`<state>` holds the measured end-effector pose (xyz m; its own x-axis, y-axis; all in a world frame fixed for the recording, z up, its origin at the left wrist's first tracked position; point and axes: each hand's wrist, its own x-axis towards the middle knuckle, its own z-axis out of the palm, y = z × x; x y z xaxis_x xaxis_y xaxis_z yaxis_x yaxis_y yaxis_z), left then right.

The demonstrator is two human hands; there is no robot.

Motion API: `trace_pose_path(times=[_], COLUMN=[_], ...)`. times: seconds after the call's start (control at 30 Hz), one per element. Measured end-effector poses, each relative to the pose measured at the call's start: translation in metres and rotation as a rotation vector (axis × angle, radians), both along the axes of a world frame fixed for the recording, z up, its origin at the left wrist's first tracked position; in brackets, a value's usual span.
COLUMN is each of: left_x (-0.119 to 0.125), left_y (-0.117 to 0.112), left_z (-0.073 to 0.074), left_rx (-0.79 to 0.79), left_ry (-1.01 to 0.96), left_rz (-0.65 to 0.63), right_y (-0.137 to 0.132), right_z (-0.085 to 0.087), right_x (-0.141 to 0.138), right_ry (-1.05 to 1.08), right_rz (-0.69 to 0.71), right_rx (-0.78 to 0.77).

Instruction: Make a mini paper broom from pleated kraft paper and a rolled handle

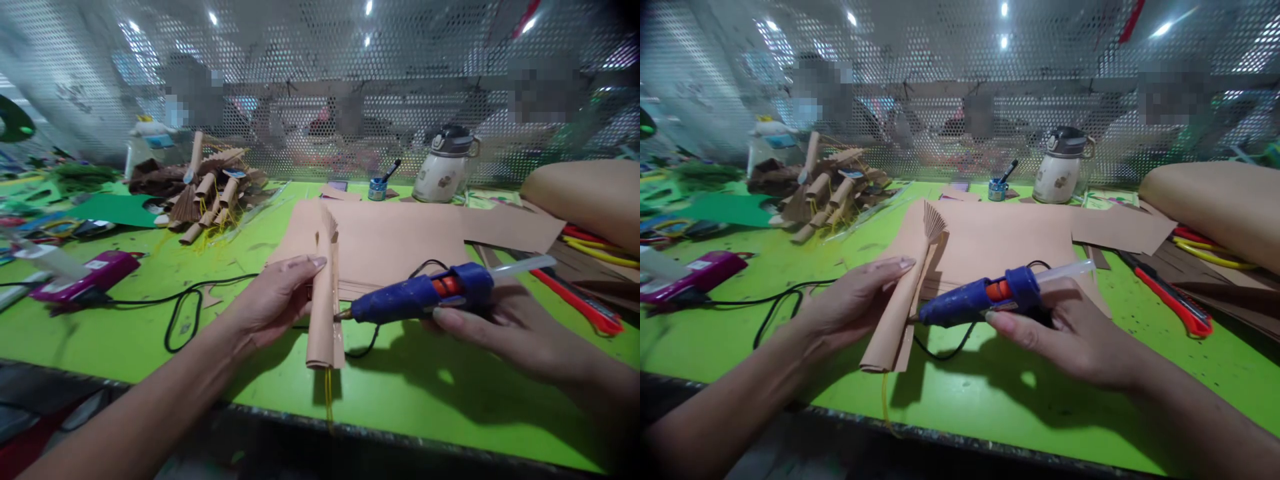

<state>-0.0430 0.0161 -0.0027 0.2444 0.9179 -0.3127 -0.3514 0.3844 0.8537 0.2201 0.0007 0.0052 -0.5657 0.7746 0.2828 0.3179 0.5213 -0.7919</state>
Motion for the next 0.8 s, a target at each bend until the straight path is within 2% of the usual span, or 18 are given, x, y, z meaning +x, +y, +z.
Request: trace_pose_path(times=[0.2,0.33,0.5,0.6,0.8], left_x=[0.0004,-0.0005,-0.0033,-0.0040,-0.0027], left_y=[-0.0002,0.0003,0.0020,0.0027,0.0013], left_z=[0.0014,0.0010,-0.0028,-0.0042,-0.0023], left_rx=[0.022,0.012,0.030,0.022,0.031], left_ry=[0.016,0.012,0.008,0.016,0.010], left_rz=[-0.057,-0.018,0.056,0.076,0.030], right_y=[0.0024,0.0002,-0.0054,-0.0053,0.0015], right_z=[-0.0034,-0.0007,0.0042,0.0052,-0.0006], right_x=[-0.0005,-0.0008,-0.0003,0.0009,0.0010], right_ry=[-0.030,-0.039,-0.049,-0.037,-0.033], right_rz=[-0.057,-0.045,0.033,0.059,-0.048], right_rx=[0.014,-0.009,-0.113,-0.110,-0.031])
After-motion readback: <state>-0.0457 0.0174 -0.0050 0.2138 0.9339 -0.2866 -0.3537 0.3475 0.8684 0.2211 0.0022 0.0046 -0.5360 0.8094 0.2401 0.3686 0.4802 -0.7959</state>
